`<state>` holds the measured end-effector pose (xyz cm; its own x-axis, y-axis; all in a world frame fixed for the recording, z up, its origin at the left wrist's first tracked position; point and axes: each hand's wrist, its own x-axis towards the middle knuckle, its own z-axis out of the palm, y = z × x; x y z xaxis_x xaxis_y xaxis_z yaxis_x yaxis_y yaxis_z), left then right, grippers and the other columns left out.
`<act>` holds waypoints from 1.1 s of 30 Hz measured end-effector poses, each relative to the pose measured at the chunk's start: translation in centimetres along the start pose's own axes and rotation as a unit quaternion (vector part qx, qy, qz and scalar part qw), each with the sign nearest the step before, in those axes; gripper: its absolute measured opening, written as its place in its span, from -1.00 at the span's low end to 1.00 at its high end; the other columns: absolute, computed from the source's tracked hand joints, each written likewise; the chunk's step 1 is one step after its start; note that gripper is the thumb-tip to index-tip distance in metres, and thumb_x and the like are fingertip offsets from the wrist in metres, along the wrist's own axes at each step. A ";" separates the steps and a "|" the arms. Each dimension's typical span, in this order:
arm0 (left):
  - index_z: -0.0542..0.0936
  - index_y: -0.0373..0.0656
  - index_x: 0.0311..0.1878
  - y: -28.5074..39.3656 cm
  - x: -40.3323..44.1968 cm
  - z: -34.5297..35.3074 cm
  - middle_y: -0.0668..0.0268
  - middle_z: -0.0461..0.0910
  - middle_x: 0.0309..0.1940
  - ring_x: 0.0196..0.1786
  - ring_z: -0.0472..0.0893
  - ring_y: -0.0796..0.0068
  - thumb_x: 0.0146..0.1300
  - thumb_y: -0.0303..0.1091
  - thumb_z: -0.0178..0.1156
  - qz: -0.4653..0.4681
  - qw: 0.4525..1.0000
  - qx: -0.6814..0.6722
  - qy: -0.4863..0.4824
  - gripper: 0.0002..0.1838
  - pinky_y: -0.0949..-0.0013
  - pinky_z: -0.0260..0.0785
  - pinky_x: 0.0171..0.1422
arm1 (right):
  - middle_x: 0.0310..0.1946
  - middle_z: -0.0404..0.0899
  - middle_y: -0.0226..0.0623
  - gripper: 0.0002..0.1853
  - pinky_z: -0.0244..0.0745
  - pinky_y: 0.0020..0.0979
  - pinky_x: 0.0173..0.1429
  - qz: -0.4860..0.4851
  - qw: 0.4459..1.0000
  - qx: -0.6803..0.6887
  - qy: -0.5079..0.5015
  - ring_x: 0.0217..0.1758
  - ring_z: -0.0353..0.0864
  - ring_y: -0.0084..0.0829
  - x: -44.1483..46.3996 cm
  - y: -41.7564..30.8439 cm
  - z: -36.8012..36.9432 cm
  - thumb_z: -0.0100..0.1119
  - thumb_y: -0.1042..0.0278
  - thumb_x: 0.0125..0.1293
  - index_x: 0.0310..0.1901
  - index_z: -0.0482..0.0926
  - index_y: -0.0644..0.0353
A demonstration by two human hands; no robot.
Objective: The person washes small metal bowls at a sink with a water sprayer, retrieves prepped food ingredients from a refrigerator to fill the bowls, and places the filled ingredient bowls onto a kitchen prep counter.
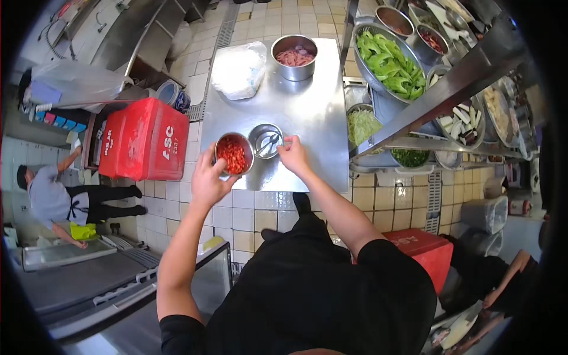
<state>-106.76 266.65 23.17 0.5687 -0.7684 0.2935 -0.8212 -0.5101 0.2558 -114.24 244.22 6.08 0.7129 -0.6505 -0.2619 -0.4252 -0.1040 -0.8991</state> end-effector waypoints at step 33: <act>0.62 -0.07 -0.32 -4.9 9.0 6.1 0.19 0.35 0.39 0.36 0.37 0.06 0.02 -0.28 0.36 0.161 0.975 0.122 -0.088 -0.83 0.08 0.30 0.28 | -0.48 0.53 -0.28 -0.76 0.55 -0.40 -0.57 0.022 0.972 0.231 0.024 -0.60 0.60 -0.46 3.4 -0.8 3.0 0.14 0.59 0.25 -0.05 0.43 0.35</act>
<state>-97.93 259.91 18.91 0.2799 -0.9474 0.1550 -0.9548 -0.2915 -0.0575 -109.76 244.36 4.85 0.6679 -0.6828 -0.2961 -0.1508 0.2655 -0.9522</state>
